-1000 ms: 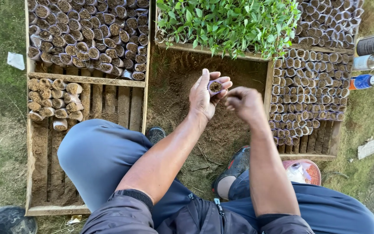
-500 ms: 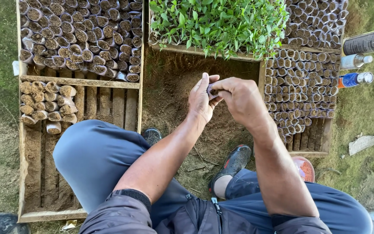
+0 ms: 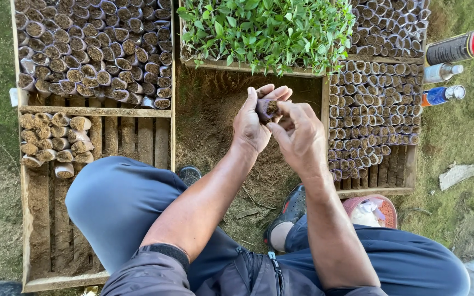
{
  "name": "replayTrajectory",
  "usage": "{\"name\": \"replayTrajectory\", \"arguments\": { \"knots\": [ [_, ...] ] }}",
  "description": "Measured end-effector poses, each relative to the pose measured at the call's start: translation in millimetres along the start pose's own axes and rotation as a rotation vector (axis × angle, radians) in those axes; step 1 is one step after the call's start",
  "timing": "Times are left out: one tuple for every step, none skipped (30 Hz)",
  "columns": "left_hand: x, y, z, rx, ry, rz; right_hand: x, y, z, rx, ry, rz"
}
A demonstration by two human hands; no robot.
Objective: The person sits cross-legged on the ground and fills small plastic seedling pots with soil by hand. They scoop soil from a pile in a wooden crate, pack it into the pots, and place the filled pots into a tray.
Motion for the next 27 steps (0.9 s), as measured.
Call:
{"name": "replayTrajectory", "arguments": {
  "knots": [
    [1, -4, 0, 0.0, 0.003, 0.001, 0, -4, -5, 0.001, -0.002, -0.003],
    [2, -7, 2, -0.035, 0.029, -0.017, 2, -3, -6, 0.004, 0.05, -0.07],
    [3, -10, 4, -0.071, 0.055, -0.035, 3, -2, -7, 0.008, 0.103, -0.137],
    [2, -6, 5, -0.071, 0.054, -0.034, 4, 1, -5, 0.008, 0.104, -0.138],
    [2, 1, 8, -0.062, 0.071, -0.073, 5, 3, 0, 0.064, 0.13, -0.143],
    [2, 9, 10, -0.053, 0.087, -0.112, 5, 6, 4, 0.119, 0.155, -0.148],
    [1, 11, 8, -0.054, 0.086, -0.111, 4, 5, 4, 0.118, 0.156, -0.148],
    [0, 13, 9, -0.074, 0.101, -0.108, 3, 3, 7, 0.185, 0.183, -0.145],
    [-1, 15, 9, -0.095, 0.117, -0.104, 2, 1, 10, 0.251, 0.21, -0.14],
    [-2, 17, 10, -0.096, 0.118, -0.105, 2, 0, 7, 0.251, 0.209, -0.141],
    [-2, 17, 11, -0.09, 0.121, -0.094, 2, -1, 6, 0.245, 0.239, -0.143],
    [-3, 18, 11, -0.086, 0.124, -0.083, 1, -2, 5, 0.239, 0.27, -0.145],
    [-4, 22, 13, -0.087, 0.123, -0.083, 2, -3, 4, 0.237, 0.27, -0.145],
    [-5, 25, 14, -0.082, 0.12, -0.07, 2, -3, 2, 0.232, 0.281, -0.148],
    [-6, 28, 15, -0.077, 0.117, -0.056, 3, -4, 1, 0.227, 0.291, -0.152],
    [-6, 25, 15, -0.078, 0.116, -0.056, 3, -4, 1, 0.227, 0.292, -0.152],
    [-5, 22, 14, -0.073, 0.113, -0.054, 3, -4, 3, 0.267, 0.309, -0.16],
    [-5, 20, 14, -0.067, 0.11, -0.054, 4, -5, 4, 0.308, 0.324, -0.168],
    [-4, 18, 13, -0.067, 0.11, -0.054, 4, -5, 9, 0.308, 0.324, -0.168],
    [-3, 15, 12, -0.074, 0.111, -0.054, 3, -5, 15, 0.332, 0.338, -0.158],
    [-2, 12, 12, -0.082, 0.112, -0.054, 3, -6, 21, 0.356, 0.352, -0.148],
    [-4, 16, 13, -0.082, 0.112, -0.054, 3, -7, 20, 0.356, 0.353, -0.148],
    [-6, 21, 14, -0.098, 0.107, -0.061, 3, -7, 17, 0.359, 0.339, -0.162],
    [-7, 27, 15, -0.114, 0.102, -0.069, 4, -8, 14, 0.363, 0.324, -0.174],
    [-6, 24, 14, -0.113, 0.102, -0.071, 3, -10, 9, 0.362, 0.324, -0.173],
    [-6, 21, 13, -0.092, 0.099, -0.063, 3, -10, 5, 0.328, 0.332, -0.185],
    [-5, 18, 11, -0.071, 0.096, -0.056, 3, -11, 0, 0.294, 0.341, -0.197]
  ]
}}
Point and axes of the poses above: each hand's wrist, its own x-axis away from the middle knuckle, its own y-axis out of the back of the hand, z = x × y, the point moved 8 cm from there along -x, towards the middle knuckle, and after that the axes turned 9 degrees about z, right-handed, at the moved point
